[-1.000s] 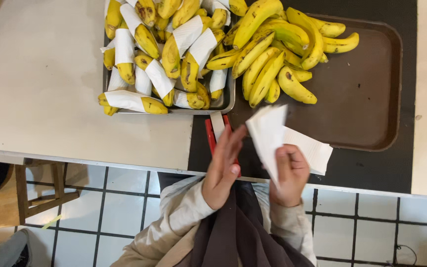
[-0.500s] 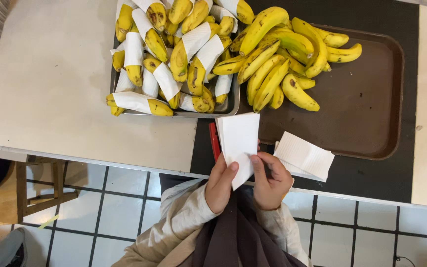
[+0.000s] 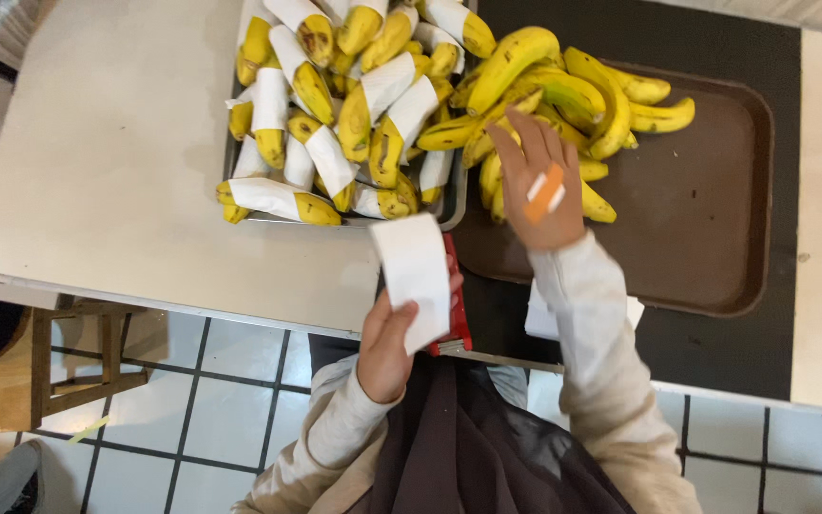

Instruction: The person wraps bananas in white paper by hand and secures each wrap with tape from a red dispenser, then places the wrapped items onto a metal tray.

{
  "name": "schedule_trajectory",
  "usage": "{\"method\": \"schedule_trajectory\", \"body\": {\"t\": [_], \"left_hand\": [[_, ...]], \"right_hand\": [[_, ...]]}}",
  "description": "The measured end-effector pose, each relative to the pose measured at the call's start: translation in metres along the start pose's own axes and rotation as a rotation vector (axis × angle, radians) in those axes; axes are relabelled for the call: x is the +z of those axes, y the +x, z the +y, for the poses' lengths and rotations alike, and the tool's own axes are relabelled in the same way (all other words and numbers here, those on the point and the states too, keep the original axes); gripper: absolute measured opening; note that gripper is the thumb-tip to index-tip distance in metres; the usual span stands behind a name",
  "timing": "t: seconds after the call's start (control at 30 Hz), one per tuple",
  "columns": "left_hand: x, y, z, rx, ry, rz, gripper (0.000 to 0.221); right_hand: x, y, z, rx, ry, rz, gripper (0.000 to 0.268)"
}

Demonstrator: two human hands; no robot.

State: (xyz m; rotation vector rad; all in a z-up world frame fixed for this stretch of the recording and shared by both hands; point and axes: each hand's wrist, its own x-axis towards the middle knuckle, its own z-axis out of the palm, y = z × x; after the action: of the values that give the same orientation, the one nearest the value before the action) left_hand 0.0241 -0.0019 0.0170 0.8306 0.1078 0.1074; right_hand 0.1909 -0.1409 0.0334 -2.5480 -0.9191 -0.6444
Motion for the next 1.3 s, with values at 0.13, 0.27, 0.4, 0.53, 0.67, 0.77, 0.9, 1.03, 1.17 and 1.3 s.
{"method": "schedule_trajectory", "body": {"t": [0.13,0.27,0.4,0.53,0.67,0.77,0.9,1.03,1.17,1.3], "left_hand": [[-0.016,-0.006,-0.005,-0.165,-0.002,-0.084,0.058],[-0.029,-0.011,-0.016,-0.186,-0.013,-0.139,0.073],[-0.027,-0.008,-0.01,-0.215,-0.119,-0.152,0.08],[-0.022,-0.011,-0.011,-0.283,-0.211,-0.168,0.082],[-0.022,-0.009,-0.018,-0.371,-0.31,-0.198,0.086],[-0.055,-0.01,-0.059,-0.442,-0.453,-0.254,0.092],[-0.063,-0.013,-0.07,-0.487,-0.513,-0.273,0.089],[-0.031,0.0,-0.018,-0.591,-0.611,-0.278,0.057],[-0.006,0.002,0.025,-0.605,-0.751,-0.28,0.044],[-0.008,-0.001,0.026,-0.583,-0.799,-0.256,0.032]], "right_hand": [[0.058,0.012,0.04,-0.131,-0.285,-0.053,0.022],[0.055,0.018,0.037,-0.157,-0.306,-0.084,0.012],[0.056,0.011,0.055,-0.019,-0.19,0.058,0.033],[-0.003,-0.008,0.007,0.134,0.554,0.393,0.035],[-0.041,-0.032,-0.046,0.42,1.095,0.451,0.032],[-0.044,-0.059,-0.051,0.268,0.757,0.245,0.05],[-0.019,-0.08,-0.073,0.219,0.741,0.254,0.048],[-0.024,-0.08,-0.092,0.235,0.701,0.212,0.045],[-0.02,-0.091,-0.106,0.28,0.874,0.178,0.052],[-0.023,-0.097,-0.107,0.344,0.922,0.2,0.051]]}}
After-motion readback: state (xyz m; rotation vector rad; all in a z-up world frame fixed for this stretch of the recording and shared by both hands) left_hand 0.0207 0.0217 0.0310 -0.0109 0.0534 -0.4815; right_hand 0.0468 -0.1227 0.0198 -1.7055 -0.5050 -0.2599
